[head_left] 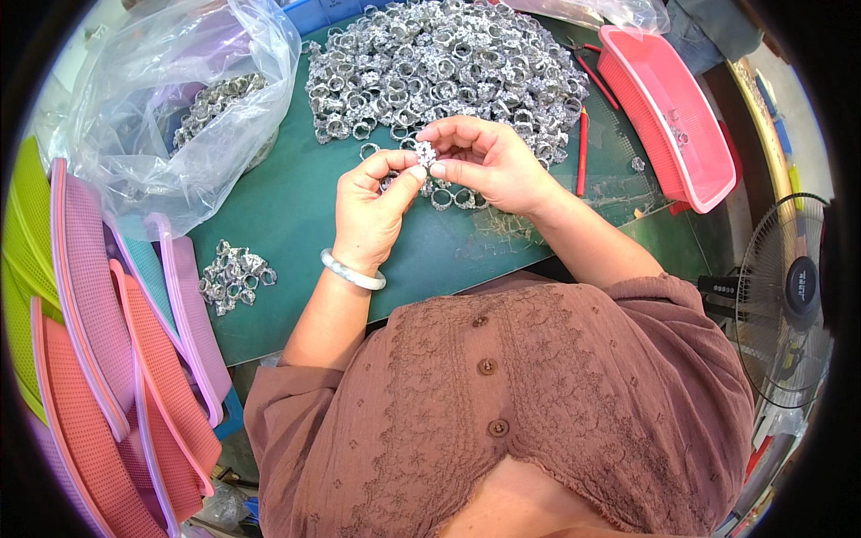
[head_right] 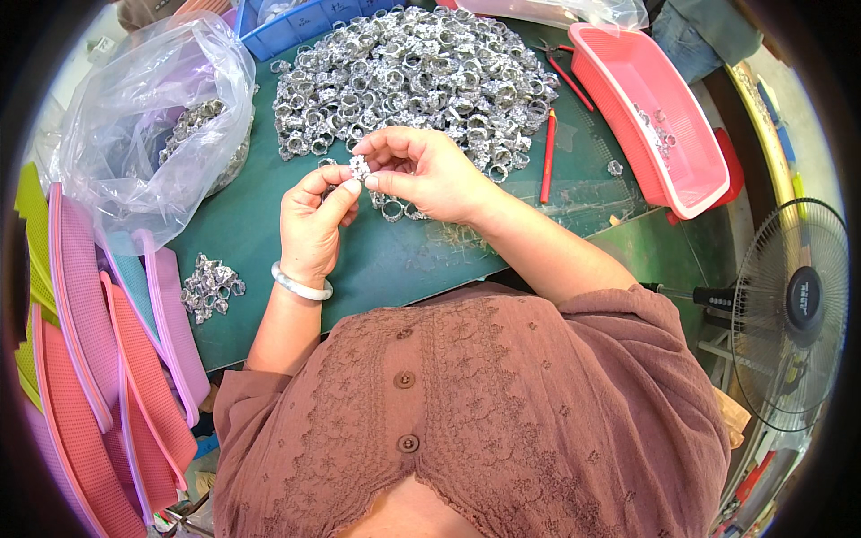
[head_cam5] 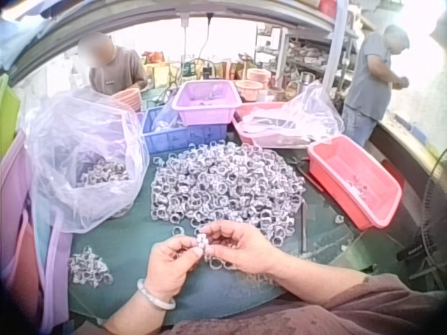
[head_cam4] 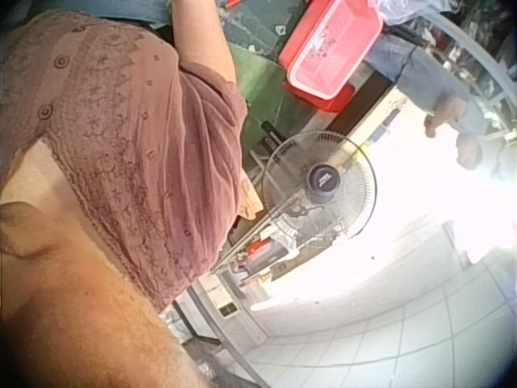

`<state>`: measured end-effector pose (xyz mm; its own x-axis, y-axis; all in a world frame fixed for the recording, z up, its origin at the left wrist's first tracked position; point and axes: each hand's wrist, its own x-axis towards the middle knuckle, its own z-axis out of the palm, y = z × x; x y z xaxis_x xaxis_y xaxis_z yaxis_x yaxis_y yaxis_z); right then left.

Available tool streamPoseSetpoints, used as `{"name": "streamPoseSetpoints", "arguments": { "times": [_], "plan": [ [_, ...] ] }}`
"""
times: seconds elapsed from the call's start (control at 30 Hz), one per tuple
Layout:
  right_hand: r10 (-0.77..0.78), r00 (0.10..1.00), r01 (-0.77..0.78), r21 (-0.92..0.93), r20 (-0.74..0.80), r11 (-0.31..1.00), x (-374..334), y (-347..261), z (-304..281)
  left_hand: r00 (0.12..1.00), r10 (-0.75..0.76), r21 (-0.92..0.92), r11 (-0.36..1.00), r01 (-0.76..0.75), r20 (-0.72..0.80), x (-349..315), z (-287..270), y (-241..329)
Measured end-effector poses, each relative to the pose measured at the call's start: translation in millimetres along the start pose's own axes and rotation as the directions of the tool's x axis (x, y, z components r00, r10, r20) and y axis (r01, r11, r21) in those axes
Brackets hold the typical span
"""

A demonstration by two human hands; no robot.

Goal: The person picks up small metal components by hand and applies a substance to them using a thin brush.

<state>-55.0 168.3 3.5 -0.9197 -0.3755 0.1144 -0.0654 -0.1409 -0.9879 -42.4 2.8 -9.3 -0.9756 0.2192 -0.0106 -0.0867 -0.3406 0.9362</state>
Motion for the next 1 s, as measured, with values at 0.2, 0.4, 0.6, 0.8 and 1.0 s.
{"name": "streamPoseSetpoints", "arguments": {
  "times": [0.2,0.4,0.6,0.8,1.0],
  "plan": [
    [-0.004,1.0,0.004,-0.003,0.0,1.0,-0.1,0.1,0.1,1.0,-0.003,-0.005,1.0,0.003,0.009,0.1,-0.3,0.2],
    [-0.017,1.0,0.017,0.018,0.006,1.0,-0.3,-0.3,0.7,0.999,-0.027,-0.004,1.0,0.027,0.023,0.0,-1.9,1.0],
    [-0.186,0.982,0.187,-0.353,0.038,0.917,-2.5,-2.7,-0.8,0.982,-0.184,0.062,0.981,0.181,0.045,1.3,-3.2,2.6],
    [-0.356,0.934,0.323,-0.423,-0.001,0.847,-0.8,-0.6,2.3,0.976,-0.171,-0.024,0.984,0.176,0.137,2.6,-2.4,1.8],
    [-0.359,0.933,0.337,-0.395,0.021,0.854,-1.1,-1.8,1.2,0.983,-0.097,-0.08,0.991,0.11,0.156,3.3,-3.0,-0.8]
  ]
}}
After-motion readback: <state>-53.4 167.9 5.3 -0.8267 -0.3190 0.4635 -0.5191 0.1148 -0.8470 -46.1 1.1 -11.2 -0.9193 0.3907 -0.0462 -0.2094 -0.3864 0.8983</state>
